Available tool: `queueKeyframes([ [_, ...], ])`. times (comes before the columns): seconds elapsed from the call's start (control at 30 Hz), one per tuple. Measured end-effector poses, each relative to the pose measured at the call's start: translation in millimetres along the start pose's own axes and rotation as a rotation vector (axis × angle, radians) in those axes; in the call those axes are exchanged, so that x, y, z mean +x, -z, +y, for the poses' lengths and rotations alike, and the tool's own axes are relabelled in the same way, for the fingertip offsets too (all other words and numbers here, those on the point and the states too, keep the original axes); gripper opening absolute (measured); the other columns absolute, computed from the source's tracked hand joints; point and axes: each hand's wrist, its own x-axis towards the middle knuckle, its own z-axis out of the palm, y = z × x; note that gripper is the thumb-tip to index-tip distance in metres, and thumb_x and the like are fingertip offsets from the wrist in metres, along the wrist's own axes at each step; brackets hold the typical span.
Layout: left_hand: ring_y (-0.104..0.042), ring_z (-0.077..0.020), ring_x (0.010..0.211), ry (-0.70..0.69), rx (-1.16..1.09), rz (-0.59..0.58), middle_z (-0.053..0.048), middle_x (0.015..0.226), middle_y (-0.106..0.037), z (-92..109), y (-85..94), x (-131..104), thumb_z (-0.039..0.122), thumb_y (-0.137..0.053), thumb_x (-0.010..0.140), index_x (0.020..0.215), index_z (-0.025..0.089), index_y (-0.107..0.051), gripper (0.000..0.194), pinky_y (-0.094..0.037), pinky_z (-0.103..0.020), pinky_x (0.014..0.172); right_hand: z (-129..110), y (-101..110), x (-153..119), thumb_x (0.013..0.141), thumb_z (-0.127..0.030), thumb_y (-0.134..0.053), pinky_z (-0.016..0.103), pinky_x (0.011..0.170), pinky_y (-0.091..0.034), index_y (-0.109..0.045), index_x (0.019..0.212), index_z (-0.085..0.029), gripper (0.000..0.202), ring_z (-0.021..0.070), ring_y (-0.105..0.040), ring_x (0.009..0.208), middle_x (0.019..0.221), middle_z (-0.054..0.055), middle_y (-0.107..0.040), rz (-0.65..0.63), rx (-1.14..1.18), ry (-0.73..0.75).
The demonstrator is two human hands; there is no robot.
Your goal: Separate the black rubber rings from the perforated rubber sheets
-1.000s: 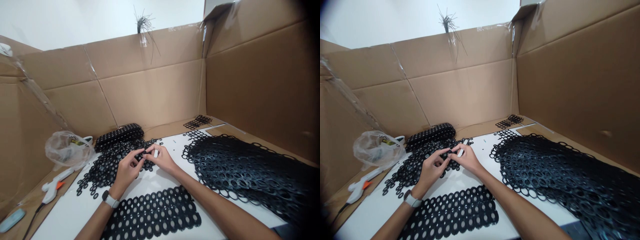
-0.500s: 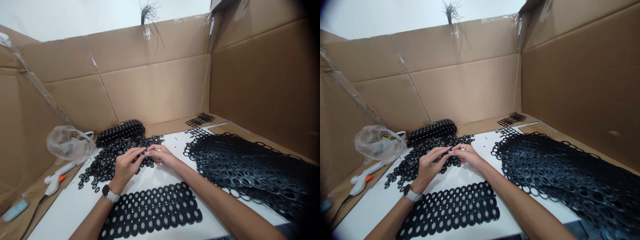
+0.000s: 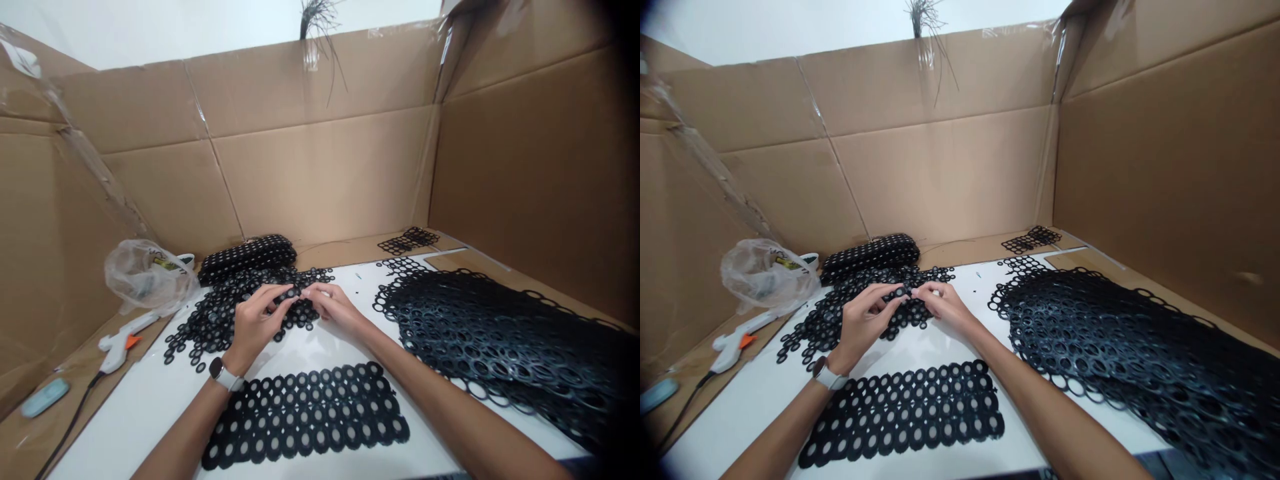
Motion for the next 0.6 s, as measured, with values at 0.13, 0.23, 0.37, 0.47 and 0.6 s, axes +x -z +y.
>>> queueKeyframes([
  [0.13, -0.057, -0.0056, 0.058, 0.004, -0.008, 0.0, -0.003, 0.115, -0.078, 0.1, 0.0, 0.1, 0.024, -0.075, 0.1, 0.119, 0.026, -0.078, 0.02, -0.052, -0.021, 0.056, 8.9, 2.2, 1.0, 0.095, -0.043, -0.069, 0.028, 0.083, -0.045, -0.076, 0.087, -0.017, 0.028, 0.0183, -0.065, 0.09, 0.093, 0.005, -0.074, 0.045, -0.292, 0.121],
  [0.23, -0.06, -0.0064, 0.061, 0.008, -0.01, -0.019, -0.003, 0.117, -0.078, -1.7, -1.3, -2.2, 0.023, -0.073, 0.1, 0.12, 0.026, -0.078, 0.02, -0.054, -0.021, 0.059, 15.3, 1.6, 2.1, 0.097, -0.039, -0.064, 0.03, 0.088, -0.046, -0.077, 0.086, -0.017, 0.027, 0.0208, -0.068, 0.094, 0.094, 0.005, -0.076, 0.047, -0.339, 0.098],
  [0.37, -0.062, -0.007, 0.062, 0.0, 0.002, -0.026, -0.003, 0.117, -0.078, -3.3, -2.9, -4.9, 0.023, -0.073, 0.1, 0.122, 0.027, -0.077, 0.023, -0.054, -0.021, 0.059, 19.7, 2.3, 3.0, 0.095, -0.034, -0.063, 0.03, 0.087, -0.047, -0.076, 0.085, -0.017, 0.024, 0.0208, -0.068, 0.092, 0.091, 0.004, -0.076, 0.034, -0.379, 0.096],
  [0.47, -0.064, -0.0075, 0.063, -0.046, 0.026, -0.026, -0.003, 0.116, -0.079, -1.5, -2.0, -4.3, 0.021, -0.073, 0.1, 0.123, 0.027, -0.076, 0.024, -0.054, -0.021, 0.058, 18.3, 3.3, 0.9, 0.096, -0.034, -0.063, 0.029, 0.085, -0.046, -0.075, 0.083, -0.017, 0.024, 0.02, -0.068, 0.09, 0.089, 0.004, -0.075, 0.034, -0.378, 0.098],
  [0.6, -0.073, -0.011, 0.076, -0.145, 0.086, -0.048, -0.003, 0.113, -0.08, 4.7, 1.8, -0.6, 0.017, -0.073, 0.099, 0.126, 0.025, -0.074, 0.028, -0.058, -0.021, 0.064, 14.2, 4.6, -4.1, 0.098, -0.039, -0.062, 0.03, 0.086, -0.047, -0.073, 0.083, -0.017, 0.029, 0.0202, -0.067, 0.09, 0.088, 0.004, -0.074, 0.044, -0.319, 0.114],
])
